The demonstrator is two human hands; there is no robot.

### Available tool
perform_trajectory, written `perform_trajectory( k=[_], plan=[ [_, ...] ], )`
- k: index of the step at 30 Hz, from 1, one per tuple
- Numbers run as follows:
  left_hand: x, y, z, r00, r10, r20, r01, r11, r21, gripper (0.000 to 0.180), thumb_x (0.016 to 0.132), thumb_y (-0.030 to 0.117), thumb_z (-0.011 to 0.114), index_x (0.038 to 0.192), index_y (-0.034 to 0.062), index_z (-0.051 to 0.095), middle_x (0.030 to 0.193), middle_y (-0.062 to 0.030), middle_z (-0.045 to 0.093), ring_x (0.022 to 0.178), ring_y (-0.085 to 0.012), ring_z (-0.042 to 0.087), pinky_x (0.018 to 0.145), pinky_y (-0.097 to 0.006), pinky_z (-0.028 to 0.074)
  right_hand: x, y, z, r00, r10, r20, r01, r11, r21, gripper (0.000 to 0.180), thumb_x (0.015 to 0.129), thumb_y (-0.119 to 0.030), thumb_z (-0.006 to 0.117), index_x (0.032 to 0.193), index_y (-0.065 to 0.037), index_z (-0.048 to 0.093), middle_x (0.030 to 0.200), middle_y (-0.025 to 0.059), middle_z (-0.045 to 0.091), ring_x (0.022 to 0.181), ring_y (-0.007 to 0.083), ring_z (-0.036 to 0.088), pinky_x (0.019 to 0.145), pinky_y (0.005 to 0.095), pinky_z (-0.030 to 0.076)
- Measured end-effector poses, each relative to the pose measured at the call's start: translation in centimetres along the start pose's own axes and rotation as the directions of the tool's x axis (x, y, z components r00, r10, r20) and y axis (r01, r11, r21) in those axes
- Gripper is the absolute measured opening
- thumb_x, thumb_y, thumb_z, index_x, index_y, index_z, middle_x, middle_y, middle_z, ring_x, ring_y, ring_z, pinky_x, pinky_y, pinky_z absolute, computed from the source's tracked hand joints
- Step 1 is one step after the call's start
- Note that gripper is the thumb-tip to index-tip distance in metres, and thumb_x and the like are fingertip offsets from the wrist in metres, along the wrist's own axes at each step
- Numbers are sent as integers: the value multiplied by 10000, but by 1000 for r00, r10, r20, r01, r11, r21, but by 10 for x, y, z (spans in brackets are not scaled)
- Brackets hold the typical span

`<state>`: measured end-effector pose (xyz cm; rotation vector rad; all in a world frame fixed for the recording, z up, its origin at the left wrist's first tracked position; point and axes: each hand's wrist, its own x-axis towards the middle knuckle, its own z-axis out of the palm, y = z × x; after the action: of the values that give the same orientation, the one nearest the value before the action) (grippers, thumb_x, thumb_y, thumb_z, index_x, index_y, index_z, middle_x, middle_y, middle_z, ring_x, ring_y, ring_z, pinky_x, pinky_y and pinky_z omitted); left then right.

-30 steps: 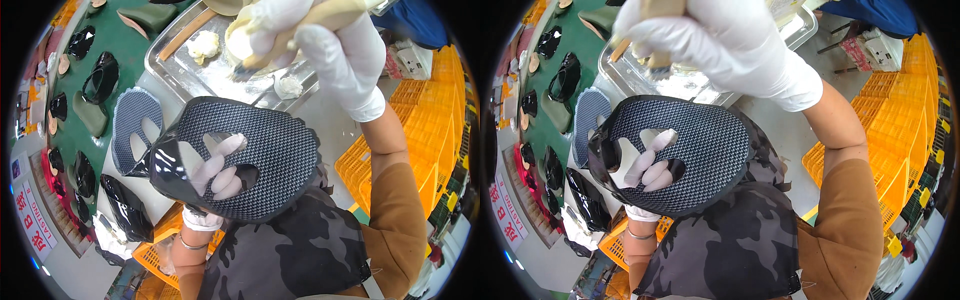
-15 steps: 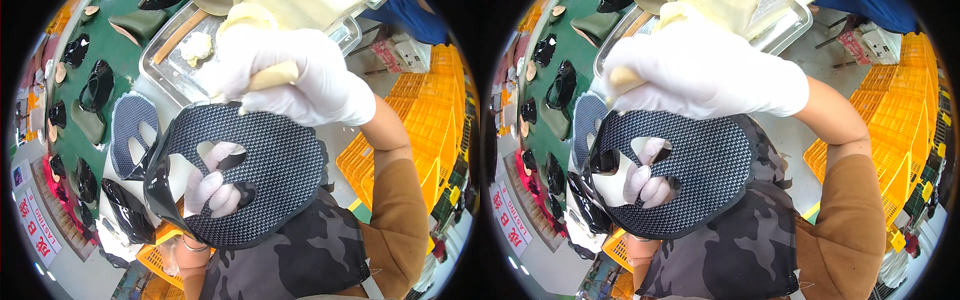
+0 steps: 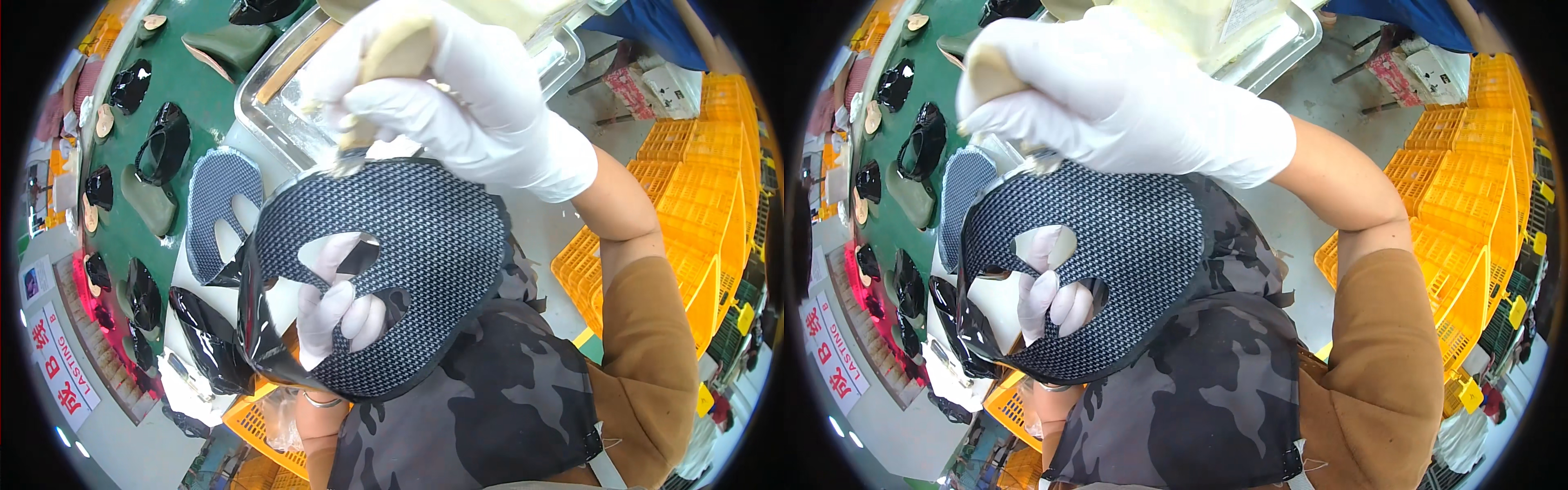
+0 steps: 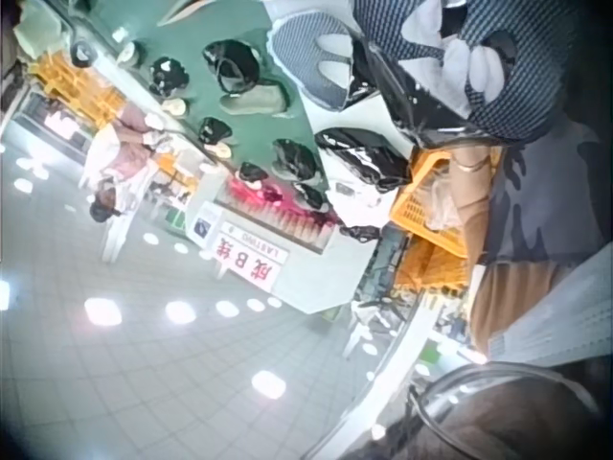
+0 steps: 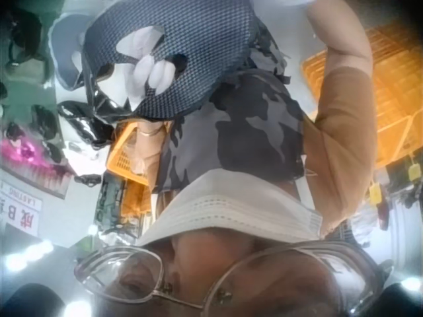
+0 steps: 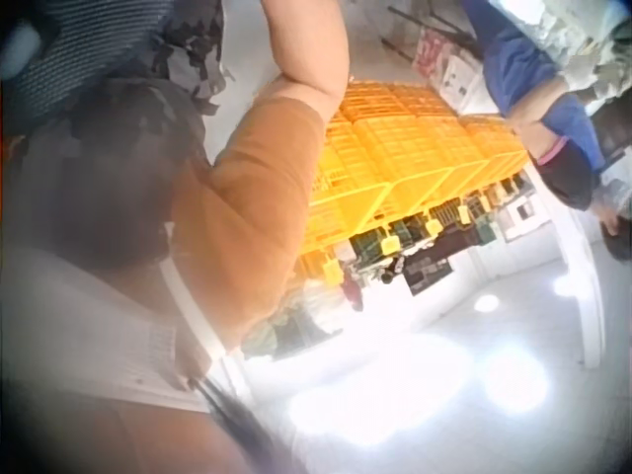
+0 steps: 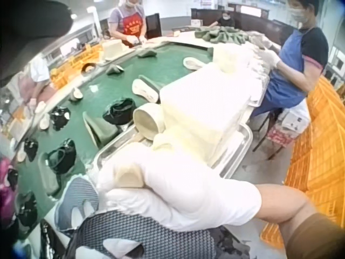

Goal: The person repeatedly picks up shoe parts from a yellow basket, applies a white adhesive to the inner surface using a brush, and places the parts back on the table. The process is repeated for multiple shoe parts throughout the clip.

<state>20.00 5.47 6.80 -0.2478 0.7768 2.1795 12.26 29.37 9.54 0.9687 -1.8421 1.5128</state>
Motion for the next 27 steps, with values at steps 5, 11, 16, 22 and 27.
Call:
perform_trajectory(
  k=[5,11,16,22,27],
  plan=[
    [-6,-4,-16,988,140,-70,-145,986,-77,417,901,70,347,1293,-45,260,538,21,353,376,-56,262,340,-208,271,-24,-51,-26,864,503,-2,-476,817,-327,127,894,-153,498,914,-30,527,802,53,614,675,91,594,588,198,476],
    [0,-6,-20,970,239,-36,-237,970,53,408,892,18,327,1290,-33,249,589,-16,398,390,-77,299,358,-238,341,-21,-36,-24,959,269,-84,-274,961,-50,114,859,-82,548,939,-3,531,862,82,595,739,153,581,637,255,461],
    [-1,-9,-10,923,383,23,-382,913,143,380,916,63,350,1285,14,273,595,-26,415,417,-113,372,371,-245,371,-32,-30,-6,912,228,-342,-299,938,-173,201,919,-167,460,1030,-1,479,888,100,606,715,124,601,590,208,487],
    [0,-14,-12,911,412,-22,-411,911,32,434,918,80,375,1333,145,266,606,-46,427,457,-152,408,411,-239,369,-60,-56,-18,828,462,-318,-515,850,-107,202,933,-163,419,1026,6,479,916,118,594,735,149,604,561,216,510],
    [-2,-13,-10,934,354,-51,-336,916,218,475,892,72,408,1335,125,248,632,-84,476,478,-201,475,425,-272,426,-30,-61,-22,832,327,-448,-402,912,-80,200,936,-153,409,1017,6,497,900,120,595,744,152,607,549,215,509]
  ],
)
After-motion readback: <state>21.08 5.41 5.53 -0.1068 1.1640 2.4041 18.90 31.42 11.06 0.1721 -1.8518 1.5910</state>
